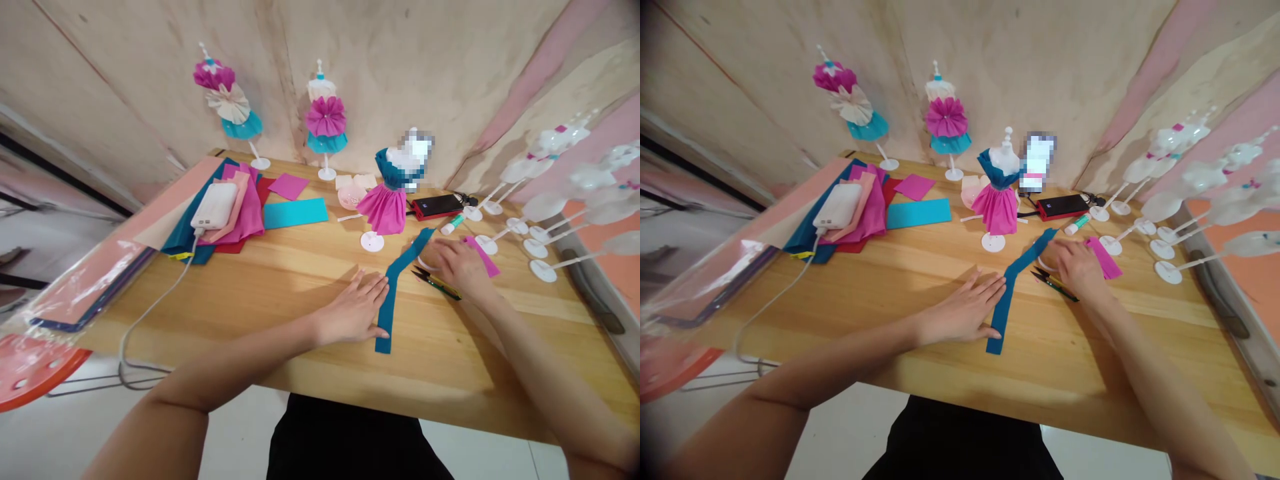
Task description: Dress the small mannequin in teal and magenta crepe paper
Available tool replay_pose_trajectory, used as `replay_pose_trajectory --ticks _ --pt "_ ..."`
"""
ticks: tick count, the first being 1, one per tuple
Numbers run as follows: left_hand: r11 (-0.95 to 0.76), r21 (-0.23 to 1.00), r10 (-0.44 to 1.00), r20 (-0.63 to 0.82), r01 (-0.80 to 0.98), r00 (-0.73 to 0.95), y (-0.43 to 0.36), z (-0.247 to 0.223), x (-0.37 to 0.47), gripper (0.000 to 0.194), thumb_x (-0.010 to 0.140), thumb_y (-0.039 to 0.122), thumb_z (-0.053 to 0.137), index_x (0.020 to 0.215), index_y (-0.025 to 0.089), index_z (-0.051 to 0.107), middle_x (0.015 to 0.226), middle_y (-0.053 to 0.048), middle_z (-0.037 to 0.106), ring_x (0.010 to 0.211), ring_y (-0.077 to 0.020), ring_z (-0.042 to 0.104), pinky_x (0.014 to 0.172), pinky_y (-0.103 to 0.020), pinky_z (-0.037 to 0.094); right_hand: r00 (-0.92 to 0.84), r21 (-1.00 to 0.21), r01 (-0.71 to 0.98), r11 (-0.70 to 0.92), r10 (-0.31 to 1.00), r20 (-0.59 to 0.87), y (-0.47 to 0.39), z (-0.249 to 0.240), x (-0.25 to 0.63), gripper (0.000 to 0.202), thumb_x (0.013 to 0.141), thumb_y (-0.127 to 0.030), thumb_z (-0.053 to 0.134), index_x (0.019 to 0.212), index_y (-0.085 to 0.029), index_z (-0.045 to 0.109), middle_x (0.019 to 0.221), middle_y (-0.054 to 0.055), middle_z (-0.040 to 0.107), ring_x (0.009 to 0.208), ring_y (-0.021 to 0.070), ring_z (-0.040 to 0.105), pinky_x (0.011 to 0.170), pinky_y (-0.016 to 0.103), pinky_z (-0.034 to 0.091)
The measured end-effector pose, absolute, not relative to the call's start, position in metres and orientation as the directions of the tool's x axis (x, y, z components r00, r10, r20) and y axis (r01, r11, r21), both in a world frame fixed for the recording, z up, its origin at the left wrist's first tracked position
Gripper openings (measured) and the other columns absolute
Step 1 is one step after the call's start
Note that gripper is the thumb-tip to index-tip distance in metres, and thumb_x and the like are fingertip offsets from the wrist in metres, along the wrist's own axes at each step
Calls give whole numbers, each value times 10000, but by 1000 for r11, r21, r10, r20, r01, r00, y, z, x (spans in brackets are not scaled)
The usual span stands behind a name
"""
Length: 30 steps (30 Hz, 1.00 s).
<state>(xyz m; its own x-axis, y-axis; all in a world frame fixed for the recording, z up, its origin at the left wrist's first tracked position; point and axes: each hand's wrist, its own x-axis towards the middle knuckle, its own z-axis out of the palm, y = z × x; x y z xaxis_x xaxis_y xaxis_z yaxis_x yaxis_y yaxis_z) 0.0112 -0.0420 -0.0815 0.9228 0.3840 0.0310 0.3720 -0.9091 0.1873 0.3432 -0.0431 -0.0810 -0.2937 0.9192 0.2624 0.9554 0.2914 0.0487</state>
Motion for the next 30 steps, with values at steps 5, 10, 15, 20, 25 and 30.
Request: replay_pose_trajectory --ticks 5,10,15,20,25,30 --pt "-907 185 394 51 379 918 -39 -83 12 975 832 761 290 1498 51 225 1569 -206 236 1494 -300 141 1196 -509 -55 -312 -28 944 328 918 247 -67 -92 356 366 979 -397 433 1223 -235 652 1194 92 676 1070 242 631 906 380 494" --pt "-895 168 428 68 412 901 -42 -88 11 963 840 753 281 1507 62 205 1570 -213 226 1493 -310 139 1193 -525 -43 -227 -2 970 244 905 359 -85 -95 366 376 969 -391 463 1219 -193 662 1203 144 675 1097 289 613 918 405 464" --pt "-888 152 448 77 434 891 -41 -92 16 968 844 749 274 1506 48 200 1567 -219 231 1492 -320 137 1189 -536 -55 -374 -19 919 393 888 267 -97 -97 352 389 959 -361 486 1317 -251 590 1324 69 619 1164 265 586 966 456 451" --pt "-882 155 460 71 446 885 -30 -92 25 966 836 755 290 1502 58 225 1565 -219 237 1492 -321 138 1189 -530 -49 -198 -42 973 229 908 369 -85 -88 343 388 976 -386 433 1267 -218 625 1300 87 631 1161 273 583 972 459 436" --pt "-898 182 414 50 399 909 -27 -86 27 944 835 750 315 1512 102 201 1572 -194 237 1494 -306 138 1189 -514 -37 -213 27 976 216 920 330 -42 -86 300 459 980 -469 388 1210 -162 640 1197 140 680 1137 306 597 1046 524 343" --pt "-919 236 325 8 315 946 -28 -80 27 944 824 745 361 1521 136 176 1599 -158 174 1498 -296 125 1193 -504 -17 -480 -67 867 494 863 158 11 -97 273 500 1001 -395 338 1414 -144 468 1453 122 492 1336 233 454 1108 414 350"
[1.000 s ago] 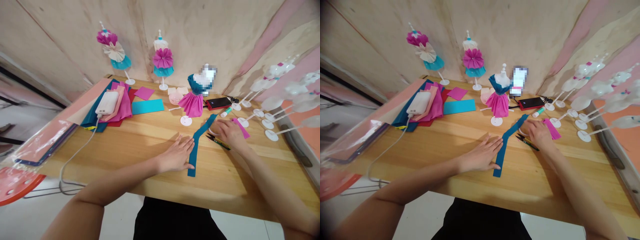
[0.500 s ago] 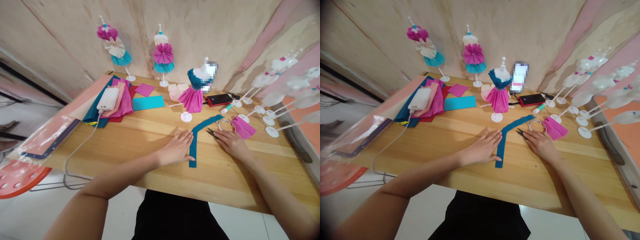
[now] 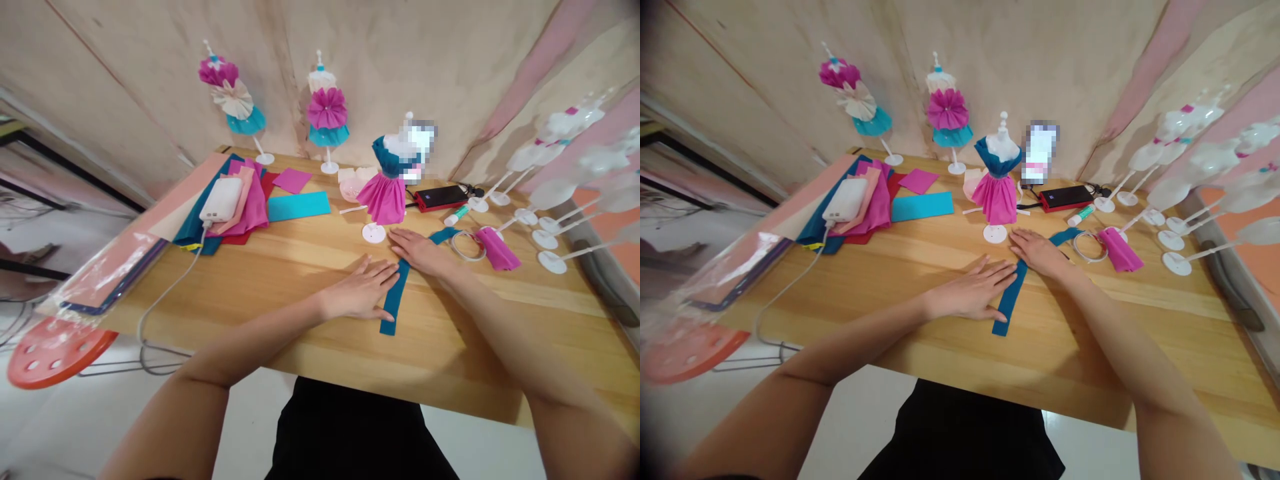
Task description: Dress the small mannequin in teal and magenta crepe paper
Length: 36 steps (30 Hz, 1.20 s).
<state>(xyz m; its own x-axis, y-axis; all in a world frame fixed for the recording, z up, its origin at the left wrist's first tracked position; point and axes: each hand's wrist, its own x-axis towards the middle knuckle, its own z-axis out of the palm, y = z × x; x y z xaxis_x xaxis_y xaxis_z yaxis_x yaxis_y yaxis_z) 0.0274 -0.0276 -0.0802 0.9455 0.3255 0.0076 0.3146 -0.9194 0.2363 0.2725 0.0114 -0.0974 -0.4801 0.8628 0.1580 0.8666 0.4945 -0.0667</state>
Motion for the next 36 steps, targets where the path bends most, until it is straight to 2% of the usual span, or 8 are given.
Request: replay_pose_trajectory --ticks 6,10,14,20,24,27,32,36 --pt "-922 258 307 30 289 951 -25 -82 30 930 844 725 344 1518 107 175 1589 -175 198 1498 -288 131 1195 -505 -39 -341 -21 929 368 879 333 7 -76 288 464 1001 -321 337 1408 -137 461 1427 122 515 1322 246 453 1112 423 335" --pt "-925 241 319 67 295 945 -28 -84 27 892 860 708 336 1513 117 198 1597 -166 169 1498 -285 132 1195 -500 -57 -214 113 976 186 918 335 -33 -76 295 440 999 -384 335 1090 -134 685 996 159 724 1030 318 622 1088 570 251" --pt "-934 233 292 70 269 954 -29 -83 26 893 857 708 344 1517 128 186 1590 -161 207 1496 -283 144 1192 -506 -70 -304 171 948 270 928 218 -36 -94 288 487 1000 -407 325 1297 -115 578 1296 184 618 1149 327 582 1114 586 179" --pt "-905 216 382 35 367 923 -20 -88 35 993 814 766 338 1517 85 169 1582 -196 205 1495 -313 127 1189 -526 -59 -312 -2 948 320 927 208 3 -91 275 494 990 -350 371 1451 -176 405 1490 114 446 1386 320 348 1109 576 214" --pt "-846 242 508 91 476 857 -14 -94 38 972 824 747 360 1498 65 206 1575 -230 200 1492 -327 124 1187 -559 -34 -193 -263 919 294 916 352 -22 -75 265 406 981 -313 398 1319 -135 534 1287 163 589 1209 291 504 1016 469 382" --pt "-827 329 527 172 455 832 -16 -91 35 713 919 577 383 1458 120 290 1569 -195 243 1477 -302 190 1193 -551 72 -223 -565 777 278 961 165 -62 -68 258 241 950 -361 482 1045 -211 645 1001 76 661 874 207 610 761 347 492" --pt "-716 629 517 184 305 836 -34 -85 31 204 955 271 408 1086 203 548 1250 -85 562 1205 -191 513 1047 -380 410 -247 -721 677 146 968 -35 -107 -78 250 134 901 -356 583 906 -226 616 854 30 610 704 163 560 630 312 468" --pt "-742 608 478 184 283 859 -43 -93 27 108 911 238 496 986 211 569 1188 -51 576 1186 -204 508 1181 -477 237 -299 -658 704 268 952 68 -115 -89 246 85 896 -263 587 959 -230 632 928 56 597 863 198 578 765 359 482"
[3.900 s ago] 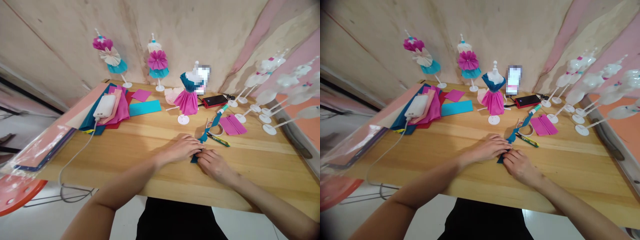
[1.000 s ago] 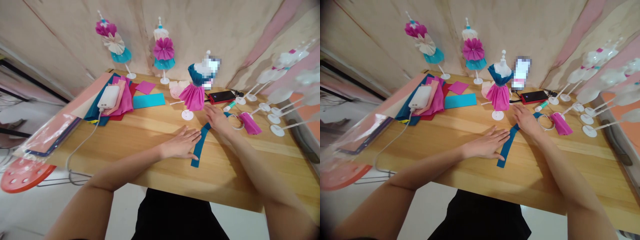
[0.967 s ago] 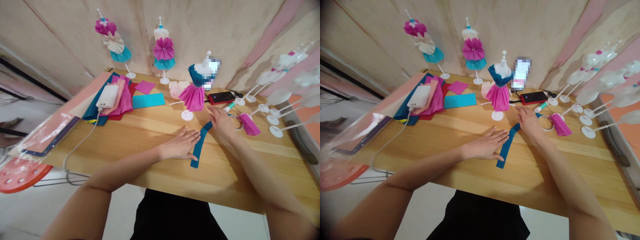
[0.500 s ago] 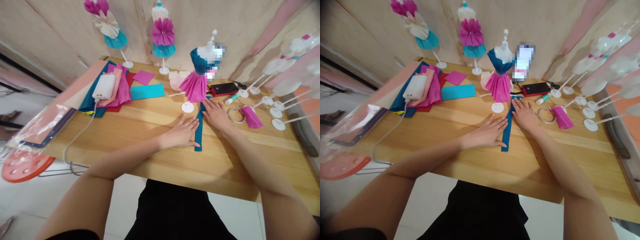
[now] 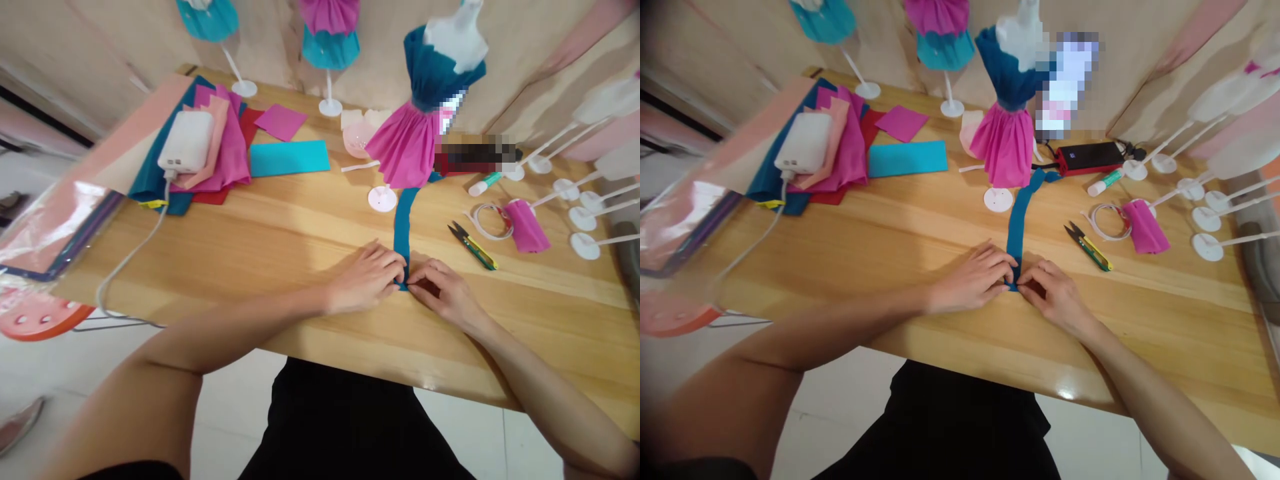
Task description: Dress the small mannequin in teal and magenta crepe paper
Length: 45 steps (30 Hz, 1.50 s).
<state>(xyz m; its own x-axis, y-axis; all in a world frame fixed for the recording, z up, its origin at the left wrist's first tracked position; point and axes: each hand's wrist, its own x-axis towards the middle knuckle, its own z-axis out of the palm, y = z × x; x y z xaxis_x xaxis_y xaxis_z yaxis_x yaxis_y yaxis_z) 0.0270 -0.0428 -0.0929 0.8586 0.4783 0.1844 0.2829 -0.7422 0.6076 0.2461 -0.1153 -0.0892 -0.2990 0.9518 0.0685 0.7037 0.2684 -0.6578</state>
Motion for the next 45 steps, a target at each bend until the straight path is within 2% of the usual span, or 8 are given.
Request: replay_pose_trajectory --ticks 3,16,26,37,40,45 --pt "-756 587 464 169 289 870 -42 -99 25 123 895 228 514 1006 212 564 1239 -49 558 1219 -210 486 1216 -502 145 -346 -644 696 317 934 86 -115 -91 244 115 897 -218 576 1000 -235 626 947 59 594 894 202 576 793 368 483" --pt "-761 580 466 178 290 867 -40 -100 24 162 863 204 519 1017 204 567 1265 -57 562 1234 -211 489 1232 -491 138 -364 -492 772 403 914 178 -121 -98 241 145 882 -216 610 1027 -221 608 965 78 603 912 221 568 802 379 497" --pt "-761 576 484 198 298 853 -41 -100 26 121 888 212 500 982 204 576 1288 -66 558 1249 -211 490 1216 -504 191 -325 -513 770 380 925 197 -119 -98 239 112 875 -240 629 986 -225 621 930 69 614 885 218 577 786 372 497" --pt "-748 596 490 199 292 849 -41 -101 26 128 919 223 462 965 204 579 1312 -68 552 1273 -201 482 1209 -498 207 -300 -520 770 368 930 214 -119 -97 235 80 909 -218 557 954 -236 621 899 72 610 852 227 571 759 389 495" --pt "-741 603 492 186 297 851 -40 -100 25 116 907 276 509 970 197 567 1329 -73 540 1293 -201 462 1217 -480 195 -308 -505 780 370 929 205 -119 -97 235 73 912 -213 549 948 -228 610 899 74 605 852 226 565 761 385 489" --pt "-722 621 493 154 304 856 -39 -99 24 204 891 360 555 990 182 552 1377 -103 498 1347 -217 411 1216 -469 203 -318 -494 790 362 932 175 -117 -96 237 57 916 -209 535 927 -218 591 881 72 592 847 223 555 756 374 478"
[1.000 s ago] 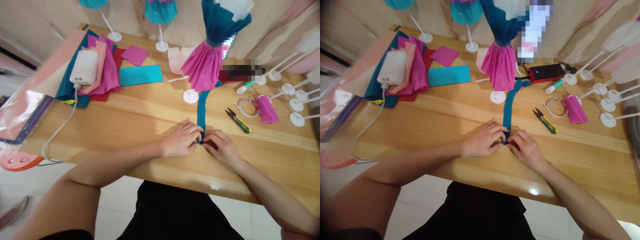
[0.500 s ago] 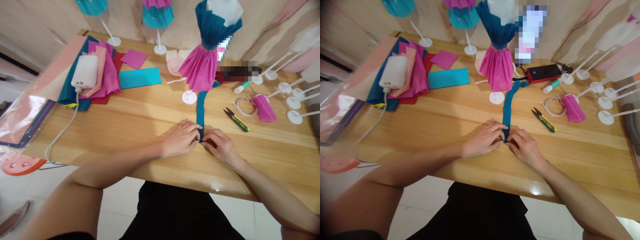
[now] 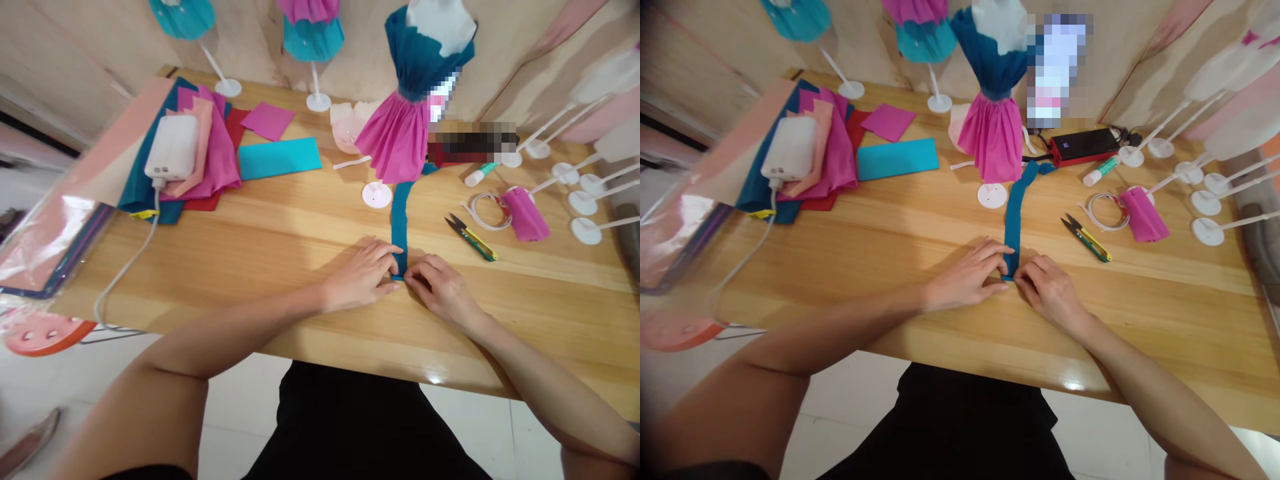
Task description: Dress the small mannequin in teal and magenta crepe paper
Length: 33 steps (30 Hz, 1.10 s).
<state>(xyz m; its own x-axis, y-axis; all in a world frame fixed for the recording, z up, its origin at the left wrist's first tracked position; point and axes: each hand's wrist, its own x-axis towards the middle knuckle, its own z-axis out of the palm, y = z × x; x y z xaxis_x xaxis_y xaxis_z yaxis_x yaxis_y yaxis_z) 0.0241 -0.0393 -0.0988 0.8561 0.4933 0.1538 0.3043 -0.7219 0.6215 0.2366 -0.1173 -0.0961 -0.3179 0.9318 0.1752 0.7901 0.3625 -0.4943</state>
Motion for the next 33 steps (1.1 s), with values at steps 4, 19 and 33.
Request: replay_pose_trajectory --ticks 4,19,33 --pt "-717 622 505 153 314 850 -40 -98 25 160 933 319 482 985 192 565 1348 -87 525 1327 -202 437 1209 -482 214 -347 -497 777 385 922 172 -116 -97 238 50 912 -205 533 918 -219 580 880 71 593 843 224 549 744 373 473" --pt "-691 645 543 164 326 824 -41 -102 27 141 916 246 481 894 189 607 1378 -83 506 1371 -224 383 1168 -494 309 -300 -520 785 336 941 155 -117 -93 239 81 905 -301 577 922 -227 605 843 61 592 789 216 566 721 378 480" --pt "-651 697 559 171 301 812 -41 -99 28 112 895 200 492 848 174 591 1401 -109 475 1402 -227 348 1158 -454 360 -321 -437 830 346 938 131 -110 -94 239 94 919 -283 541 863 -214 570 824 60 578 760 202 567 681 341 481"
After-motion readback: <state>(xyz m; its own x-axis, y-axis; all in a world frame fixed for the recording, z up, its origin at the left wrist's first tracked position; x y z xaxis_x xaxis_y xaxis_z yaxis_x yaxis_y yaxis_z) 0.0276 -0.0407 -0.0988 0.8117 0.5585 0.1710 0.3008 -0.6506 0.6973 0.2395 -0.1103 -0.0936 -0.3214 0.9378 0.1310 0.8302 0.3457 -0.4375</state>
